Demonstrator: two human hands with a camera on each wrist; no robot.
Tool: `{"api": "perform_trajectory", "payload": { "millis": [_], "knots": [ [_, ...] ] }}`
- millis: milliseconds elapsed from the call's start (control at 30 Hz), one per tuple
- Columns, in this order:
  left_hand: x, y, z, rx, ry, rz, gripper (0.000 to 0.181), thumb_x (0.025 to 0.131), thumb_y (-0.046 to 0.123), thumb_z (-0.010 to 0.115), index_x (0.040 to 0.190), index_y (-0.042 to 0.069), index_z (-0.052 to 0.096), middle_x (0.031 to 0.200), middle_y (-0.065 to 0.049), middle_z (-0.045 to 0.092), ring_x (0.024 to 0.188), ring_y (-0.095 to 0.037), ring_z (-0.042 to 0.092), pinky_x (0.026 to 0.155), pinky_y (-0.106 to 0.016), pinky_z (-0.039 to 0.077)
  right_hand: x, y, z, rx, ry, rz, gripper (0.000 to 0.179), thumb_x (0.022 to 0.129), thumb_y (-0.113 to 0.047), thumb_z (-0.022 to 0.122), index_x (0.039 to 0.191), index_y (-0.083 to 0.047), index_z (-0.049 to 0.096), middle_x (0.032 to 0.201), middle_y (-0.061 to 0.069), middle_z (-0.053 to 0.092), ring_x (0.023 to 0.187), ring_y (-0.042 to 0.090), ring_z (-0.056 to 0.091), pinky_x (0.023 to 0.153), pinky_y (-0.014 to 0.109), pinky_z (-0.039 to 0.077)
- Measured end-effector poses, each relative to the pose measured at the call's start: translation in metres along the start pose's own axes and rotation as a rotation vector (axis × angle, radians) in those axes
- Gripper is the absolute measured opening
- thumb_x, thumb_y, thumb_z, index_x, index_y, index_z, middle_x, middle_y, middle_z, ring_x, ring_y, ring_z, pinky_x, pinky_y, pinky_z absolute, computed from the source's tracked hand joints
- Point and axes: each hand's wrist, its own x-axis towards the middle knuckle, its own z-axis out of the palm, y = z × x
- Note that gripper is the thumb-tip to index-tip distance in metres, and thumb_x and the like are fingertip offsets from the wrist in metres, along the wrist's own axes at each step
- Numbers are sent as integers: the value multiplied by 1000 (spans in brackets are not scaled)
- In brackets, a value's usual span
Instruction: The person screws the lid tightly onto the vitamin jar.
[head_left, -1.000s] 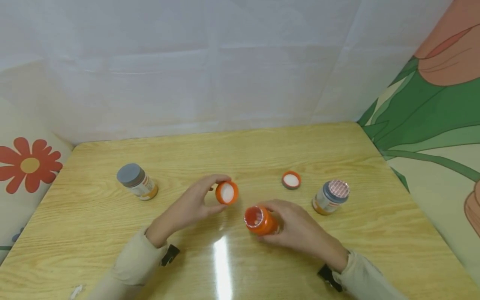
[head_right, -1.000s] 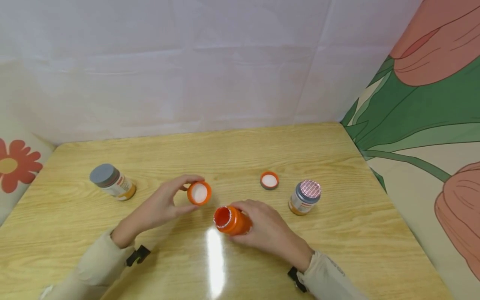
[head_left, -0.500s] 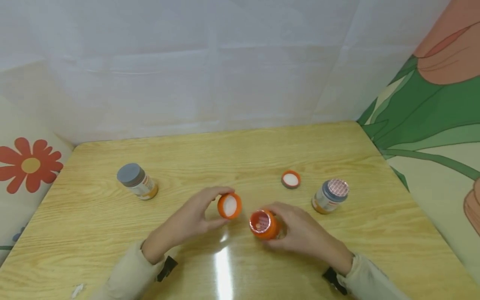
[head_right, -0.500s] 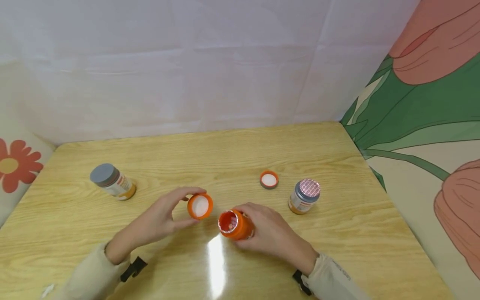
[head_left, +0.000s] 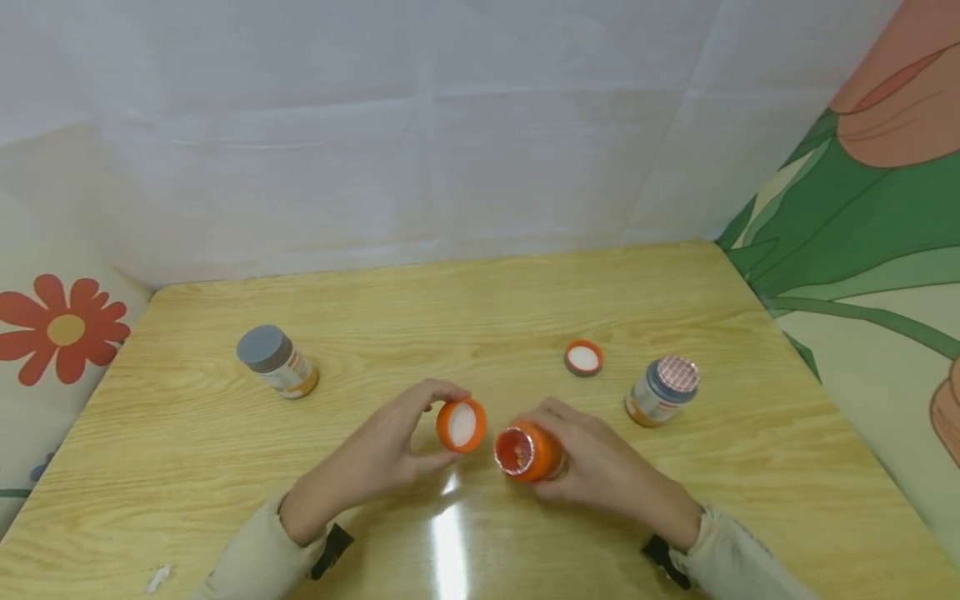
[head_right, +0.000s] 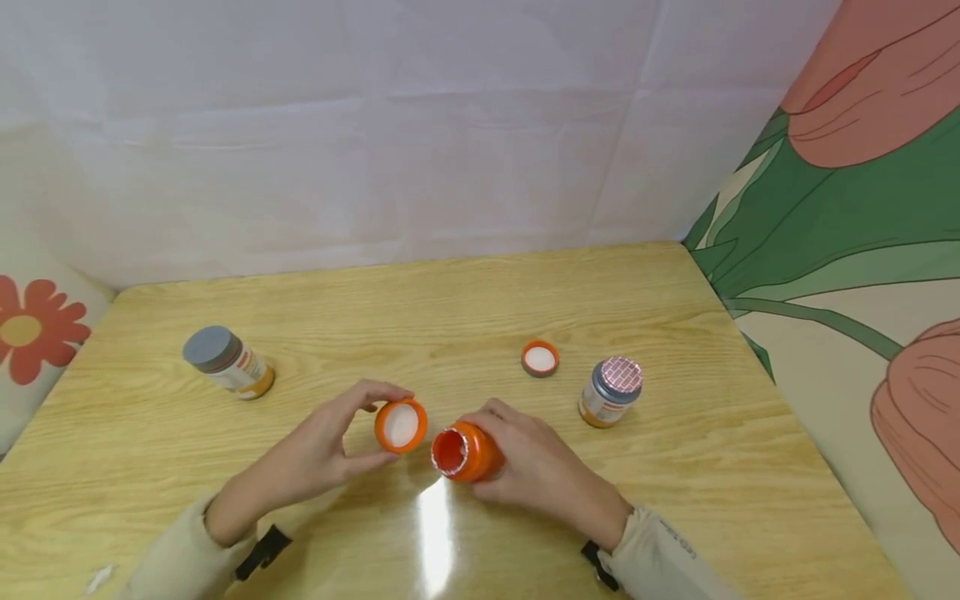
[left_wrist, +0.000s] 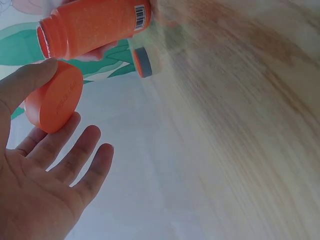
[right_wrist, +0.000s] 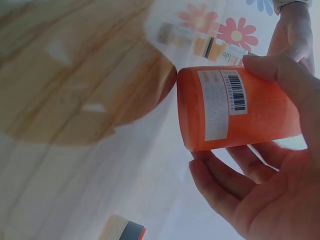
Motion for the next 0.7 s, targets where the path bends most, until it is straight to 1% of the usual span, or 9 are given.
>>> {"api": "perform_trajectory", "payload": {
  "millis": [100, 167, 367, 500, 700],
  "knots": [
    [-2, 0, 1, 6, -1, 13, 62, 76, 13, 84, 130, 10, 54, 131, 1, 63, 123, -18, 59, 99, -44, 54, 0, 0, 1, -13, 27, -24, 66, 60, -16, 87, 120, -15, 60, 108, -5, 67, 96, 10, 65, 84, 32, 58],
    [-3, 0, 2, 13, 0, 22, 62, 76, 13, 84, 130, 10, 54, 131, 1, 63, 123, -19, 59, 101, -44, 53, 0, 1, 2, -13, 37, -32, 65, 60, -16, 88, 118, -16, 59, 108, -5, 68, 97, 10, 65, 86, 34, 58],
    [-5, 1, 4, 12, -9, 9, 63, 77, 14, 84, 131, 11, 54, 133, 0, 62, 124, -20, 59, 101, -45, 52, 0, 1, 3, 1, 23, -30, 63, 64, -20, 88, 120, -19, 60, 112, -6, 67, 100, 10, 64, 88, 37, 57],
    [-8, 2, 4, 27, -12, 5, 63, 78, 16, 83, 132, 11, 53, 134, -1, 62, 123, -20, 59, 102, -44, 52, 0, 1, 4, -13, 31, -44, 63, 66, -23, 89, 122, -17, 60, 113, -5, 68, 101, 11, 65, 88, 38, 57],
    [-10, 1, 5, 43, 24, 62, 63, 77, 17, 84, 132, 9, 54, 132, -3, 63, 122, -21, 60, 101, -43, 53, 0, 2, 5, -23, 49, -57, 61, 70, -26, 88, 123, -13, 59, 112, -2, 70, 98, 12, 66, 85, 35, 58]
  ]
}}
